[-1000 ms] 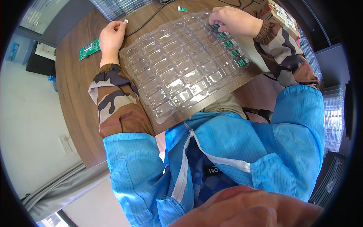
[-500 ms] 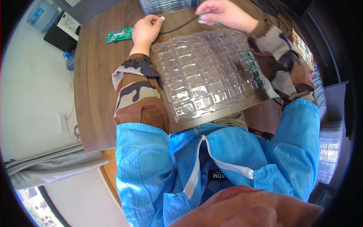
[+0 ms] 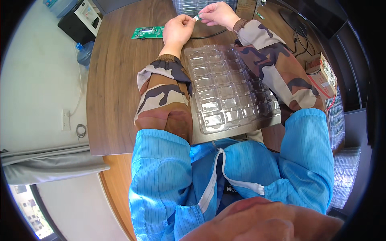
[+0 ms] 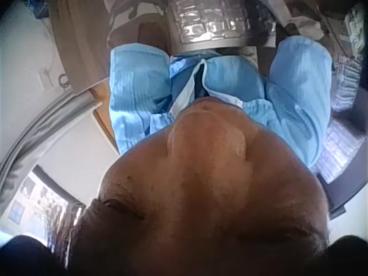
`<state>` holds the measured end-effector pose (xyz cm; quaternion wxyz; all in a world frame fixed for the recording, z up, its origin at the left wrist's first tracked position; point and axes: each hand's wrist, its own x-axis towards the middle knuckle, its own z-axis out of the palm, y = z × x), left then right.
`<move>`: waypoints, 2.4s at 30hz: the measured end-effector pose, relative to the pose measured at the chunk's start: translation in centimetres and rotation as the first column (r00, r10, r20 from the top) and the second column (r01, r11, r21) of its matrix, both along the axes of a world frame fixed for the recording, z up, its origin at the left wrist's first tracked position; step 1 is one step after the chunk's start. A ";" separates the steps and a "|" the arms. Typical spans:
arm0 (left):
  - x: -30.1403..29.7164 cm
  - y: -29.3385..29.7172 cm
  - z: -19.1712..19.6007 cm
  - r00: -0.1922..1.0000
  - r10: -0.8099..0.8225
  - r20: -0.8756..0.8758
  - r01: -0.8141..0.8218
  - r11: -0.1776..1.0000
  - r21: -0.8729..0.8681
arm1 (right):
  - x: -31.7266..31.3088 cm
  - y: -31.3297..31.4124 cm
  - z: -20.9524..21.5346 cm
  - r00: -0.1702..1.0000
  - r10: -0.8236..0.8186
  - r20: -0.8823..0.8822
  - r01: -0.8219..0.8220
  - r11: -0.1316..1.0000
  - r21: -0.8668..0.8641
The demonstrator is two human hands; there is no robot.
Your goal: Placing individual small green circuit boards into a plastic grid organizational tray.
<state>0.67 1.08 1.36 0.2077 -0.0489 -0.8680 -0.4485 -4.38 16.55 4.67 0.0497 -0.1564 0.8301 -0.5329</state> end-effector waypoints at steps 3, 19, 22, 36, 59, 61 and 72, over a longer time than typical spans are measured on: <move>-0.2 -0.1 -0.1 1.000 0.004 -0.014 -0.004 1.000 0.001 | 0.1 0.4 0.2 1.000 0.019 -0.018 -0.019 1.000 0.004; -0.3 0.2 0.0 1.000 -0.001 -0.022 0.000 0.999 -0.035 | 2.3 -0.8 1.6 0.914 0.094 -0.396 0.108 0.882 0.459; -0.2 0.2 0.0 1.000 -0.015 -0.019 0.015 1.000 0.009 | 1.9 0.0 1.2 0.967 0.065 -0.248 0.018 0.949 0.316; 0.5 0.0 0.4 1.000 0.003 0.022 0.002 0.977 -0.213 | 22.1 19.6 5.4 0.890 -0.024 -0.456 0.353 0.669 0.654; -0.3 -0.1 -0.2 1.000 -0.011 -0.002 0.010 0.964 -0.266 | 30.5 30.6 -1.7 0.902 -0.053 -0.429 0.405 -0.241 0.882; -0.2 -0.2 -0.2 1.000 -0.015 -0.005 0.013 0.965 -0.263 | 30.8 30.6 -1.7 0.900 -0.064 -0.432 0.408 -0.227 0.884; -0.3 -0.3 -0.3 1.000 -0.029 -0.010 0.026 0.971 -0.238 | 30.4 31.3 -2.3 0.869 -0.174 -0.462 0.444 -0.138 0.886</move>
